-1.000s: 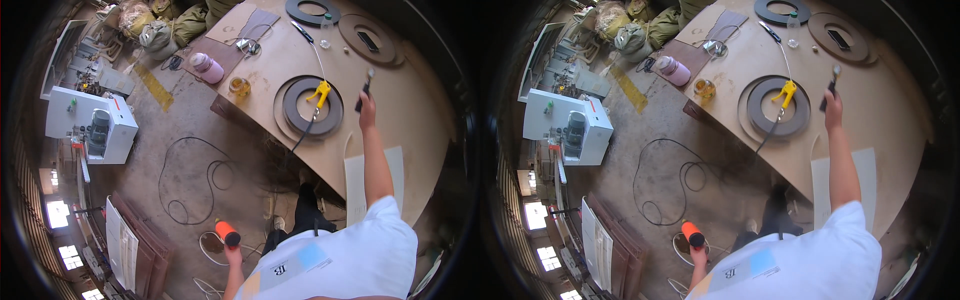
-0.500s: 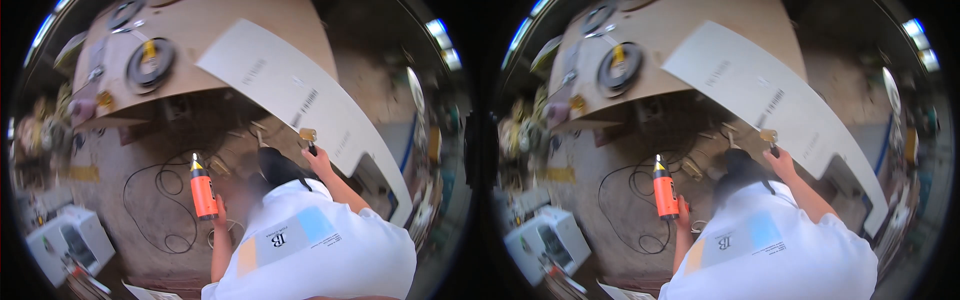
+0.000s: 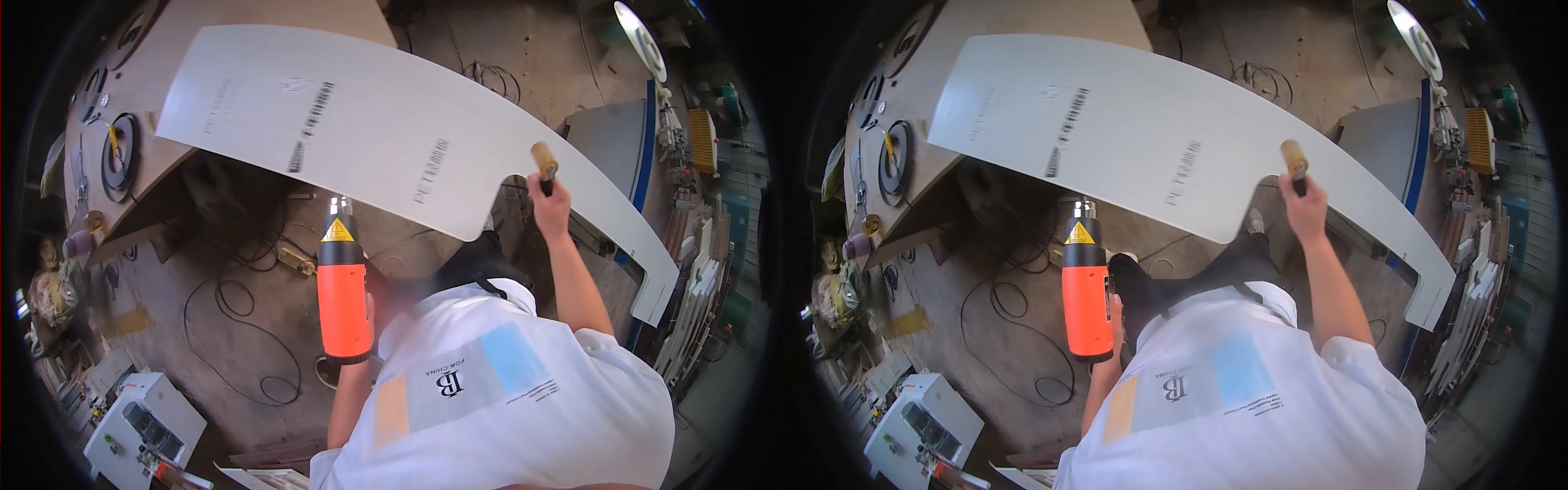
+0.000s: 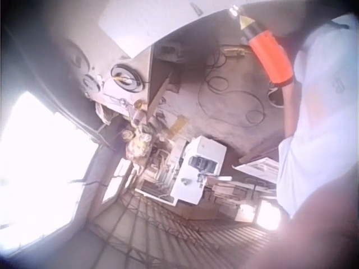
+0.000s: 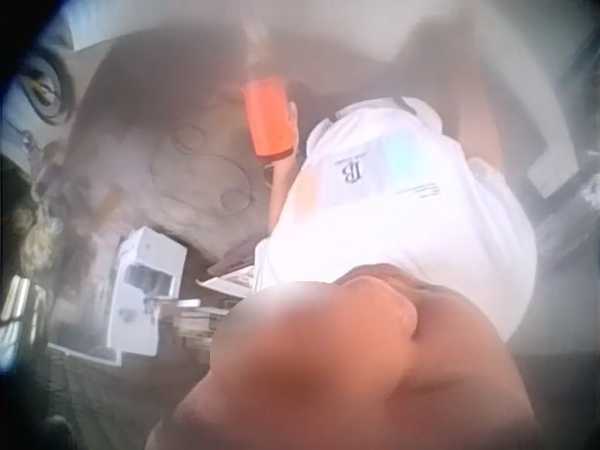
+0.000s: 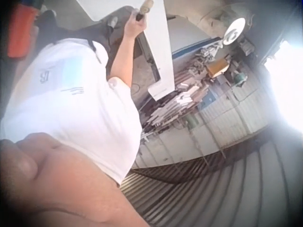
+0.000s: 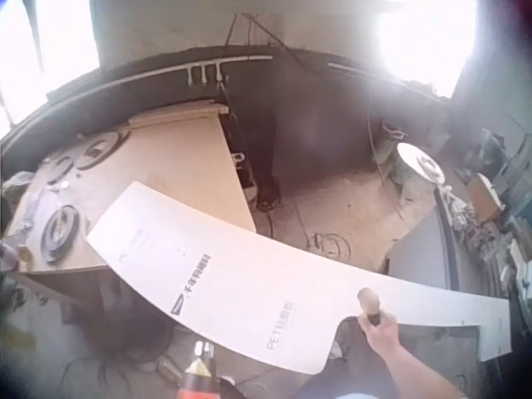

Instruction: The person handles a board, heats its inner curved edge with a heat gun, presses the edge using a small roller, and places the tools onto the workbench.

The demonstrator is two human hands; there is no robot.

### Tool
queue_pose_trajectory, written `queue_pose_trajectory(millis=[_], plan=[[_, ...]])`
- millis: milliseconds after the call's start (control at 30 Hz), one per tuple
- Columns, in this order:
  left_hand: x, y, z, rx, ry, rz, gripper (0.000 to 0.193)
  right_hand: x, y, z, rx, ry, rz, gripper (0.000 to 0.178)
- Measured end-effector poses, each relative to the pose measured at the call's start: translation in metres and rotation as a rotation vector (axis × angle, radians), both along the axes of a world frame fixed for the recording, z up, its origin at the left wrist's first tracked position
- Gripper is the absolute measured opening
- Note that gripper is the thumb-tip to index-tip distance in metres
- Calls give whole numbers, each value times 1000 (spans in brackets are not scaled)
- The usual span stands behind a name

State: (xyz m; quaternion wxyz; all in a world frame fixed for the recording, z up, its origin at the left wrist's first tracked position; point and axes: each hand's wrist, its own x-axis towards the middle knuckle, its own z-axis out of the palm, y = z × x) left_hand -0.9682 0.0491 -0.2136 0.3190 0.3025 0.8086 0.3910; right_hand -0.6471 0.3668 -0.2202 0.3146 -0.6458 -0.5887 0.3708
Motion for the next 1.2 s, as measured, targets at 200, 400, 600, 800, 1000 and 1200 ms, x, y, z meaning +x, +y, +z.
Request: queue_pose_trajectory(millis=[200,400,600,800,1000,1200], plan=[[206,86,-10,-44,154,-40,30,182,140,-51,620,-596,223,20],[318,127,-1,-66,-29,-31,30,224,164,-61,410,-691,268,21],[352,136,-21,-122,-24,-70,28,233,167,-76,612,-649,359,21],[355,131,-50,-255,130,-16,26,232,163,-83,603,-665,349,18],[343,120,-74,-329,-257,48,34,231,160,-86,584,-707,334,19],[347,127,-71,-130,-699,376,31,236,160,-90,566,-711,318,20]])
